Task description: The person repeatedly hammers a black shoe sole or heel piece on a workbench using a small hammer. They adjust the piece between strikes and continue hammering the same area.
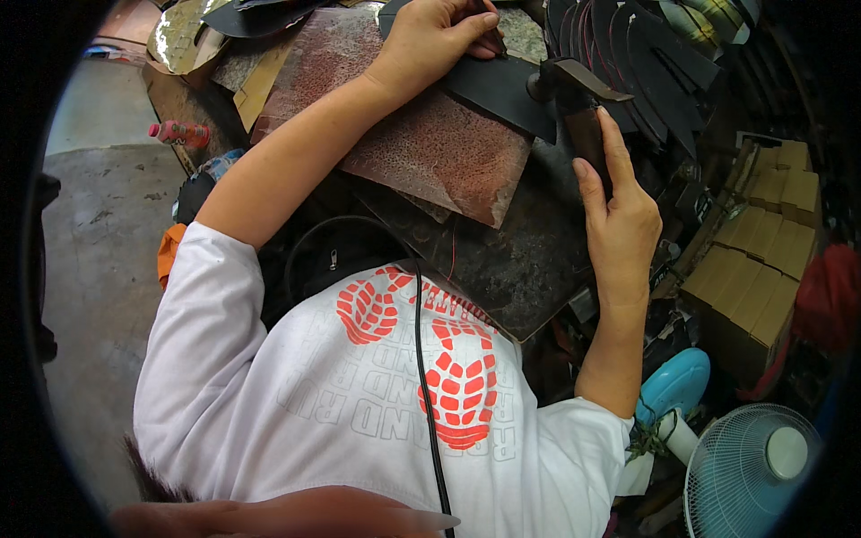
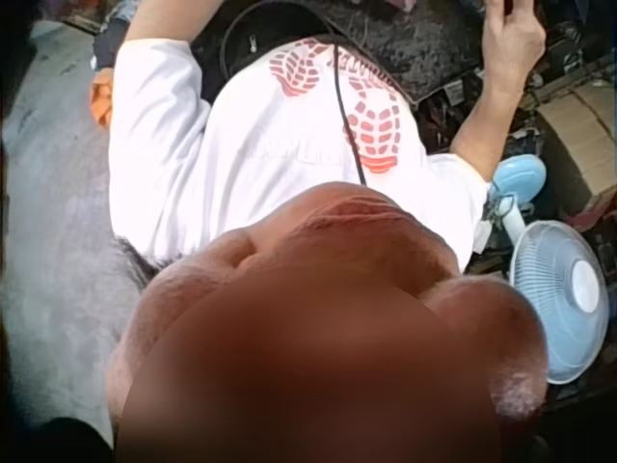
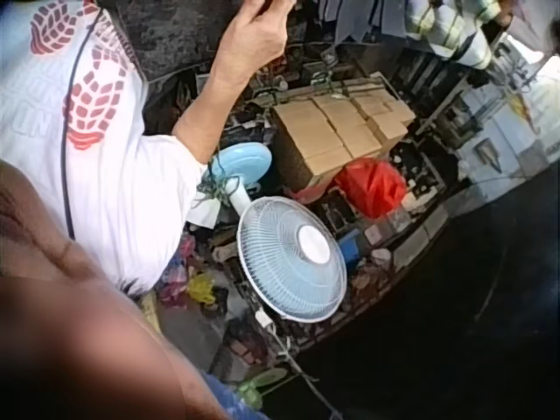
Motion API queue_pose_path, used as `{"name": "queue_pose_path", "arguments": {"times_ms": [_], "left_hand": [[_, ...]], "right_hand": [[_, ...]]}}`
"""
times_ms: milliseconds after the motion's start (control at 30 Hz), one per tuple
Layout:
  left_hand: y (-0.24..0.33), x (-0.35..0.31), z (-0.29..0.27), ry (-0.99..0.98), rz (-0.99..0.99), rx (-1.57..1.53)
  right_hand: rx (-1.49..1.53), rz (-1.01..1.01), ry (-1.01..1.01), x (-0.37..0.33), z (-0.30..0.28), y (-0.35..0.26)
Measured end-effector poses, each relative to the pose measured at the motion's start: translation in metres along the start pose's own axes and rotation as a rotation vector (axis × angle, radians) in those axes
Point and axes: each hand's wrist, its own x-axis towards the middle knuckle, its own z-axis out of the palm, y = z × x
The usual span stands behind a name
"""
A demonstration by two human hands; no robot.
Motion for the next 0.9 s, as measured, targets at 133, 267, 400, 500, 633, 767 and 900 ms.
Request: {"name": "queue_pose_path", "arguments": {"times_ms": [133,267,400,500,633,767,900], "left_hand": [[0.003,0.000,0.001,-0.024,0.008,0.008],[0.001,-0.001,-0.003,-0.062,0.124,0.072],[-0.002,0.004,0.003,-0.043,0.462,0.361],[-0.004,0.004,0.015,0.037,0.739,0.489],[-0.005,0.003,0.022,-0.042,0.770,0.557],[-0.005,0.003,0.014,0.117,0.508,0.412],[-0.003,0.004,0.005,-0.013,0.000,0.043]], "right_hand": [[-0.010,0.090,0.014,-0.007,0.007,0.025],[0.057,-0.025,0.049,0.000,-0.021,0.008],[0.379,-0.097,0.373,0.014,-0.082,-0.054],[0.356,-0.291,0.380,0.014,-0.082,-0.061],[0.263,0.062,0.033,0.003,-0.023,-0.010],[0.017,0.111,0.046,-0.002,0.000,0.014],[-0.059,0.114,0.010,-0.003,-0.004,0.003]]}}
